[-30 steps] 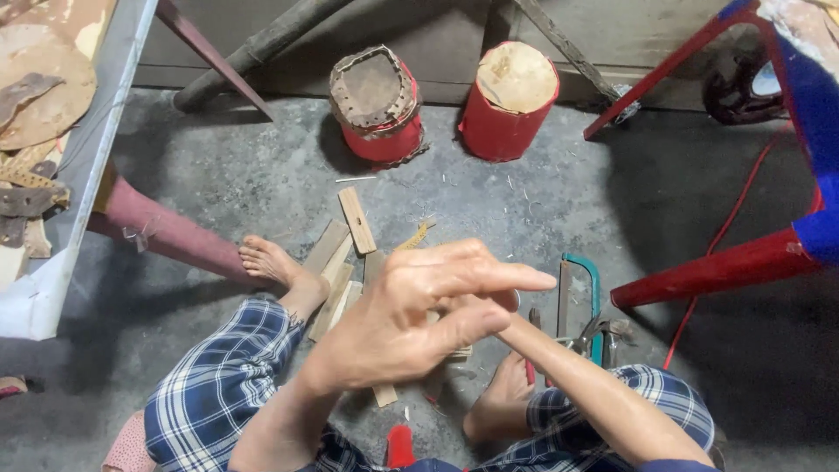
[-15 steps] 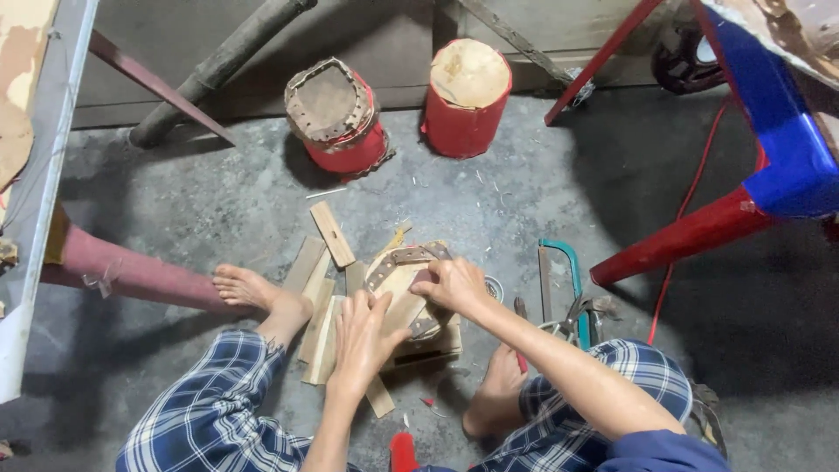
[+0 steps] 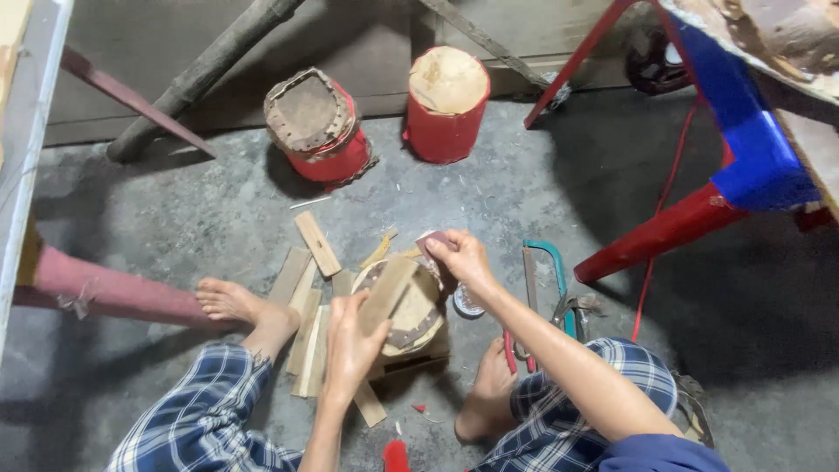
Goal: A person sits on the floor and manually sands several small wooden planks using a piece of sandpaper, likely preparing them for assembly into an instrument.
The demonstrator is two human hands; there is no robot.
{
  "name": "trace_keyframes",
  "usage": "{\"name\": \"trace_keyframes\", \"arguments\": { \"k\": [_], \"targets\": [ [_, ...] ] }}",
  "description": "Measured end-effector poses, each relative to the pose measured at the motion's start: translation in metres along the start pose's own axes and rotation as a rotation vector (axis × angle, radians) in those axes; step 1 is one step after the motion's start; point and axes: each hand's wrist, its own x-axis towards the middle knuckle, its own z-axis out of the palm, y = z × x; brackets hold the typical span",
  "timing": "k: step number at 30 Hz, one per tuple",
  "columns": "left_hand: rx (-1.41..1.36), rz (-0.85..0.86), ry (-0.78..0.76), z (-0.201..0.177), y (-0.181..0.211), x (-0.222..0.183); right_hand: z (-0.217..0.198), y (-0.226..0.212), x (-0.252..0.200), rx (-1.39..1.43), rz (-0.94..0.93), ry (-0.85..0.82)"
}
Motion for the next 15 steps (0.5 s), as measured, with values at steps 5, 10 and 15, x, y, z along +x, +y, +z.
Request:
{"name": "trace_keyframes", "arguments": {
  "k": [5,10,15],
  "targets": [
    [-0.096,0.019,0.194,0.017,-0.024,0.009,0.015,-0.005,-0.021,0.251,0.106,0.021],
    [-0.28,-0.101,0.219,0.007,-0.048,0.019,0.012,0.008,-0.024,0.437,0.224,0.071],
    [-0.414,-0.11,0.234,0.009,-0.061,0.028,0.017,0.021,-0.021,0.547,0.342,-0.1]
  ]
}}
